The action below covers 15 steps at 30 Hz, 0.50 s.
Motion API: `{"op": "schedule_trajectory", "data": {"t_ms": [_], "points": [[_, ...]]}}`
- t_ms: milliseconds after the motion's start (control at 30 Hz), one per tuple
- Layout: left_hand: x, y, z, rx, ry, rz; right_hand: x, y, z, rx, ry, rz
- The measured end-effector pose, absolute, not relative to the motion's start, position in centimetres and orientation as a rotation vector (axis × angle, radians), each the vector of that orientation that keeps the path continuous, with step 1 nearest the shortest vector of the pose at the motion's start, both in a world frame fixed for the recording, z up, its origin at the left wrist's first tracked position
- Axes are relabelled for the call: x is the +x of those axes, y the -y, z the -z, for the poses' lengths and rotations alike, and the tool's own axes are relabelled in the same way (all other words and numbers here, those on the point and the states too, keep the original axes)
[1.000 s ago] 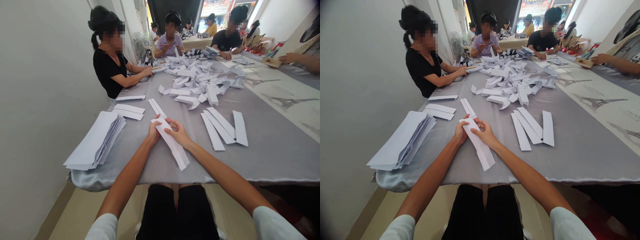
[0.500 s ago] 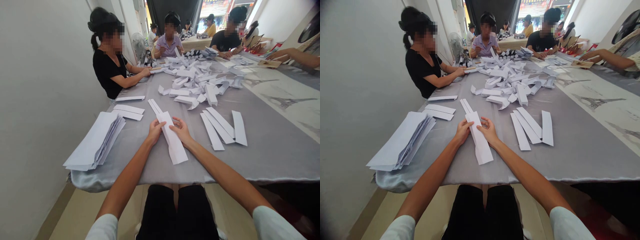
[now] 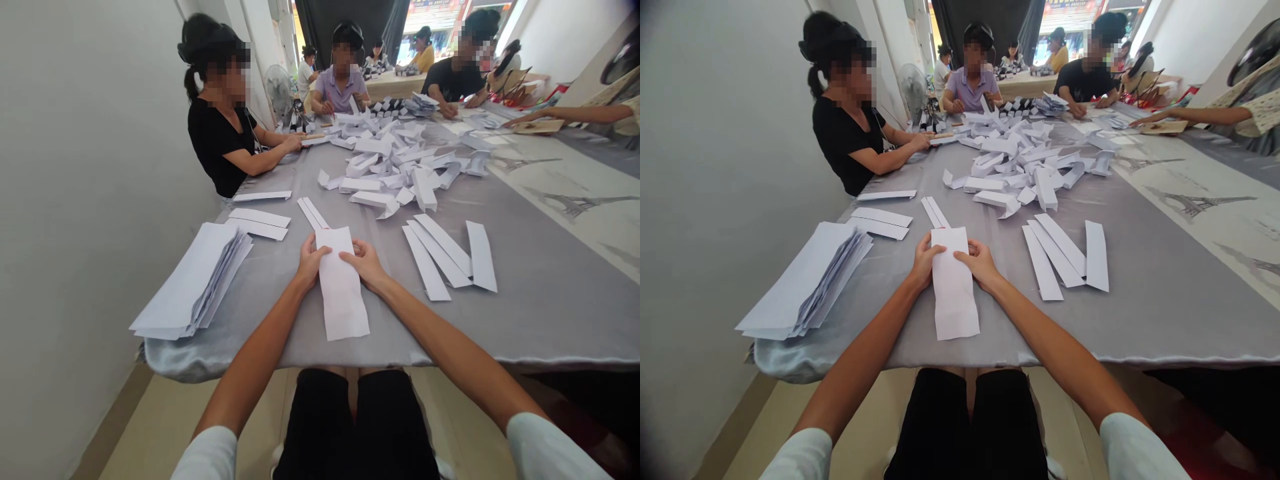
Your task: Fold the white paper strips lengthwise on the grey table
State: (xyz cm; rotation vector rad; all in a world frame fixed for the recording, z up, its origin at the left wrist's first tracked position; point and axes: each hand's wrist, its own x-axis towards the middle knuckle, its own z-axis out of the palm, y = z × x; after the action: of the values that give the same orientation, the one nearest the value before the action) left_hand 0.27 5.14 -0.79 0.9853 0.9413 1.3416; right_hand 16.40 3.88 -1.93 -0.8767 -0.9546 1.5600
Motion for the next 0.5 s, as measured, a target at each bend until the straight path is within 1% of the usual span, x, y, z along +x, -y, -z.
{"op": "schedule_trajectory", "data": {"t_ms": [100, 233, 333, 500], "points": [[0.2, -5.1, 0.9, 1.017, -0.929, -1.306, 16.5, -4.0, 2.2, -0.89, 1.042, -1.452], [0.2, -5.2, 1.1, 1.047, -0.916, -1.279, 16.7, -4.0, 2.1, -0.879, 1.073, -1.434], [0.2, -5.4, 1.3, 1.015, -0.957, -1.313, 16.8, -3.7, 1.8, -0.852, 1.089, -1.511], [-0.2, -6.3, 1.7, 0.816, -1.078, -1.553, 16.9, -3.3, 1.3, -0.806, 1.222, -1.695]]}}
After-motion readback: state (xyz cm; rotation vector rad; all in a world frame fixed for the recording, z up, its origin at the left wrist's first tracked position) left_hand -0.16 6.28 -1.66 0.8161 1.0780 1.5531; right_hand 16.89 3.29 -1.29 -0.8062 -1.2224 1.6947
